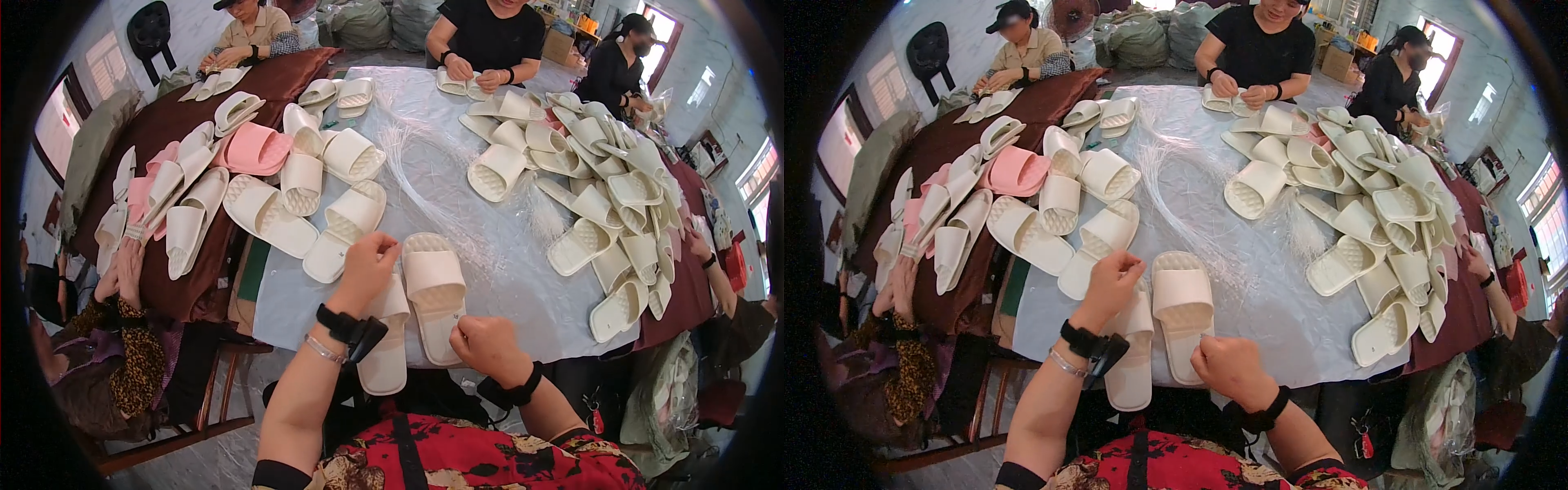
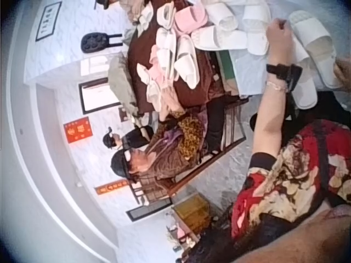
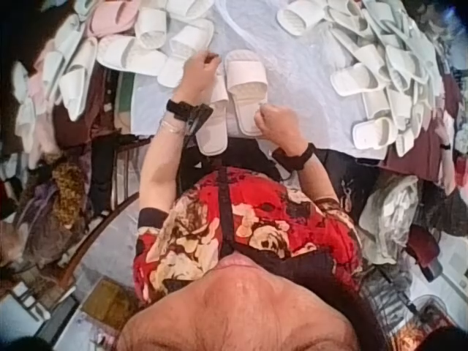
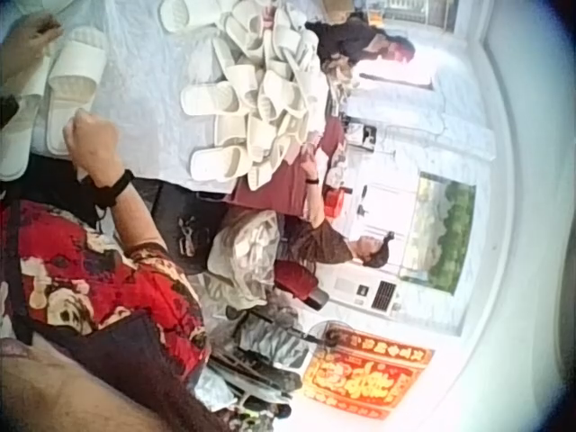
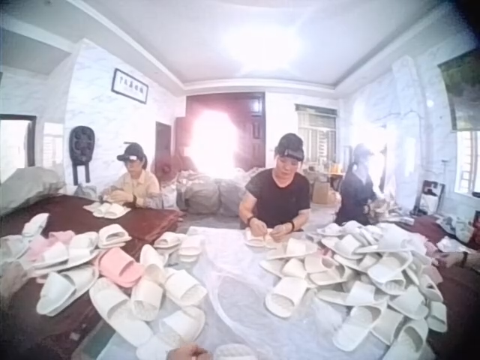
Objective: The person is inspecting and trimming loose threads from newly manufactured sandals at a production table.
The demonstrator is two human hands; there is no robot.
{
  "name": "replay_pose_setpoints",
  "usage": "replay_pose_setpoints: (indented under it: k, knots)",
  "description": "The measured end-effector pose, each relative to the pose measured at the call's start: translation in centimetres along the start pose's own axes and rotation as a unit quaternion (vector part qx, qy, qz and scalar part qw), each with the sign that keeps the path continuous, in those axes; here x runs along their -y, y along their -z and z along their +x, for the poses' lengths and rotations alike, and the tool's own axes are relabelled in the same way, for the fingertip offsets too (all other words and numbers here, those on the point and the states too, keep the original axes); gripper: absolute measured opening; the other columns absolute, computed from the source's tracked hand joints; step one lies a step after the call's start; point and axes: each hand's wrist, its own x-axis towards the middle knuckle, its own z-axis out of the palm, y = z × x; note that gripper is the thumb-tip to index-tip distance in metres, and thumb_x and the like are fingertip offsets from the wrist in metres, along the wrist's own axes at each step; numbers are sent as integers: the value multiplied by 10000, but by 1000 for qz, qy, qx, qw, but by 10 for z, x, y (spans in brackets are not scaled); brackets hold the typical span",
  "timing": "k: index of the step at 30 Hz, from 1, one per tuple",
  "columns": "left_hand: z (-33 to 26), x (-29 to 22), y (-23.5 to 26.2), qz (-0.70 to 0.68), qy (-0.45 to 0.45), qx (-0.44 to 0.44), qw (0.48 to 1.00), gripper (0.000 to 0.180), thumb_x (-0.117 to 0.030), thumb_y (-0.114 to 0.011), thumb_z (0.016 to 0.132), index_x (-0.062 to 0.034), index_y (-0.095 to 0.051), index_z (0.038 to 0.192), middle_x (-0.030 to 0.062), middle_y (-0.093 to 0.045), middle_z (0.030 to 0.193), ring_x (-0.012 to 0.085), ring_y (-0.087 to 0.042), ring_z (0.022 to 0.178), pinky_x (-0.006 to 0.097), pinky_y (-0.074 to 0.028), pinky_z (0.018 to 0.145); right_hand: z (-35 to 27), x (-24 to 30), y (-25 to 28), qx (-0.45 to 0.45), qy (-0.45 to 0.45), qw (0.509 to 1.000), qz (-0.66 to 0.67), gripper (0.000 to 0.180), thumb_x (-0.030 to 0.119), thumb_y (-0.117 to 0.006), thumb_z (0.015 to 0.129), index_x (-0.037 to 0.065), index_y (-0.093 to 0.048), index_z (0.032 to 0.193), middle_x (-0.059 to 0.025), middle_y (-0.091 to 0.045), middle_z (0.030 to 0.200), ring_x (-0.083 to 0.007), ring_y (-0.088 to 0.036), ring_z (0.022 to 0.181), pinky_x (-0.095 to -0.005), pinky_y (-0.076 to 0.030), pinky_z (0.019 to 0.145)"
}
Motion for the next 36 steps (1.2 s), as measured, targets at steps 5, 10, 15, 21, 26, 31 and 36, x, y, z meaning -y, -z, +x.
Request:
replay_pose_setpoints:
  k: [5, 10, 15, 21, 26, 31, 36]
  knots:
    - [19, -2, -28, -1, 13, 104, 994, 217, -191, -645, 832, 21, -662, 874, 159, -678, 800, 262, -657, 744, 340, -507, 678, 15, -6, -17, 25, -13, 999, -35, 218, 202, -589, 821, 61, -572, 655, -149, -611, 623, -337, -613, 559, -440, -483, 500]
    - [25, 8, -32, 12, 74, 177, 981, 240, -202, -659, 817, 27, -666, 887, 154, -677, 802, 237, -649, 747, 333, -509, 701, 31, -17, -34, -39, -12, 999, -23, 194, 198, -577, 859, 62, -575, 721, -151, -620, 651, -343, -621, 575, -444, -488, 499]
    - [26, 12, -31, -87, 144, 249, 954, 235, -198, -661, 838, 22, -662, 920, 88, -674, 842, 157, -616, 754, 303, -502, 685, 34, -22, -46, -45, -10, 999, 8, 195, 195, -574, 868, 51, -570, 737, -162, -617, 662, -349, -621, 578, -453, -487, 502]
    - [25, 14, -30, -91, 134, 282, 946, 198, -179, -644, 880, 5, -635, 953, 26, -635, 845, 98, -566, 769, 260, -475, 680, 35, -26, -50, -54, -32, 998, 23, 184, 200, -573, 872, 47, -587, 770, -174, -624, 684, -361, -619, 583, -464, -484, 510]
    - [23, 19, -23, -150, 137, 259, 944, 153, -145, -657, 869, -9, -630, 933, 28, -637, 854, 96, -571, 770, 250, -470, 670, 37, -26, -50, -57, -41, 997, 30, 173, 199, -584, 865, 47, -599, 785, -178, -629, 698, -361, -623, 600, -463, -486, 517]
    - [17, 21, -16, -249, 182, 187, 933, 147, -93, -691, 830, 2, -626, 922, 49, -649, 821, 95, -582, 706, 233, -471, 618, 41, -25, -47, -73, -14, 995, 63, 153, 182, -615, 839, 34, -591, 812, -181, -616, 717, -361, -616, 637, -452, -494, 557]
    - [14, 14, -16, -303, 170, 45, 937, 104, -54, -679, 850, -1, -605, 901, 64, -665, 813, 113, -639, 720, 234, -511, 642, 40, -21, -14, -44, 39, 997, 40, 134, 152, -642, 801, 33, -594, 839, -169, -609, 757, -362, -611, 719, -447, -496, 620]
